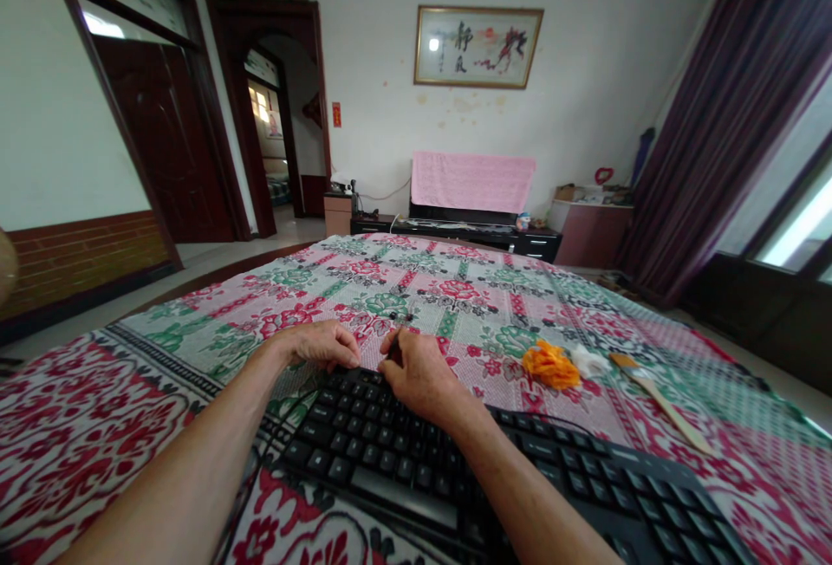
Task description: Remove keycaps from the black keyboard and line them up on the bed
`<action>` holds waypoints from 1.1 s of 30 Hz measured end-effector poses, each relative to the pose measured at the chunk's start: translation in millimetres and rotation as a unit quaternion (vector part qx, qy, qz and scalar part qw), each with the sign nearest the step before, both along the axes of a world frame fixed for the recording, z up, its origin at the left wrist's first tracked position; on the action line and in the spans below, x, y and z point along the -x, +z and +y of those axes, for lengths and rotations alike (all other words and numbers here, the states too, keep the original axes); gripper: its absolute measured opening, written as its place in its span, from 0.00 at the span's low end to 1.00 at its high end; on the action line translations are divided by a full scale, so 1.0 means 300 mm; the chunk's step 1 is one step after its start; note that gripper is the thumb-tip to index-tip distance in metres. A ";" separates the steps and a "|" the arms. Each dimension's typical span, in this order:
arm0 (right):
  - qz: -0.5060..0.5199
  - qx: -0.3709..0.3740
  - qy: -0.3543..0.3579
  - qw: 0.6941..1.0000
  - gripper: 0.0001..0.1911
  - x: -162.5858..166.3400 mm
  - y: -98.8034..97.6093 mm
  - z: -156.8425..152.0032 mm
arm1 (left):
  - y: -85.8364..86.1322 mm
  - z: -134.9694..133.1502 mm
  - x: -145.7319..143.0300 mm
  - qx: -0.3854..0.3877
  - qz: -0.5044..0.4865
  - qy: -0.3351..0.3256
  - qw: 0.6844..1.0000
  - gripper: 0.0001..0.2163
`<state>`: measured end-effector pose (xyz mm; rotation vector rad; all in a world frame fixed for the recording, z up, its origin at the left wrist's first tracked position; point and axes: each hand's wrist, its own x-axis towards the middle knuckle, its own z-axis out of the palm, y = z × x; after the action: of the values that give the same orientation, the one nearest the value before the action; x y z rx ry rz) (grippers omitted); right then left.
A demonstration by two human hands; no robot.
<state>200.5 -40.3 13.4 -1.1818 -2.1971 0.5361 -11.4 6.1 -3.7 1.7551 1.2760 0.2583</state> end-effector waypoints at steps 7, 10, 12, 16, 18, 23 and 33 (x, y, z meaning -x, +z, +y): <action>-0.017 -0.051 0.015 0.998 0.06 0.013 -0.007 -0.017 | -0.006 0.004 0.000 0.003 -0.010 0.000 1.000 0.12; -0.008 -0.061 0.028 0.998 0.06 0.015 -0.010 -0.019 | -0.003 0.002 -0.001 0.009 -0.011 0.002 1.000 0.12; -0.006 -0.055 0.028 0.998 0.06 0.015 -0.008 -0.018 | 0.000 0.001 -0.002 0.006 -0.010 0.002 1.000 0.12; -0.004 -0.003 -0.007 1.000 0.06 0.012 0.001 -0.004 | 0.001 -0.001 -0.003 0.004 0.000 0.002 1.000 0.12; 0.006 0.019 -0.020 1.000 0.06 0.008 0.000 0.007 | 0.002 -0.001 -0.004 0.006 0.002 0.003 1.000 0.12; 0.024 0.023 -0.008 0.999 0.05 0.001 -0.013 0.018 | 0.004 -0.003 -0.006 0.005 0.004 0.005 1.000 0.12; -0.030 -0.094 0.047 0.994 0.06 0.020 -0.012 -0.029 | 0.009 -0.009 -0.009 0.015 -0.009 0.003 1.000 0.12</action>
<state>194.5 -48.9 9.6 -1.0100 -2.3063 0.3260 -8.8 3.5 -1.1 1.7195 1.2660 0.2565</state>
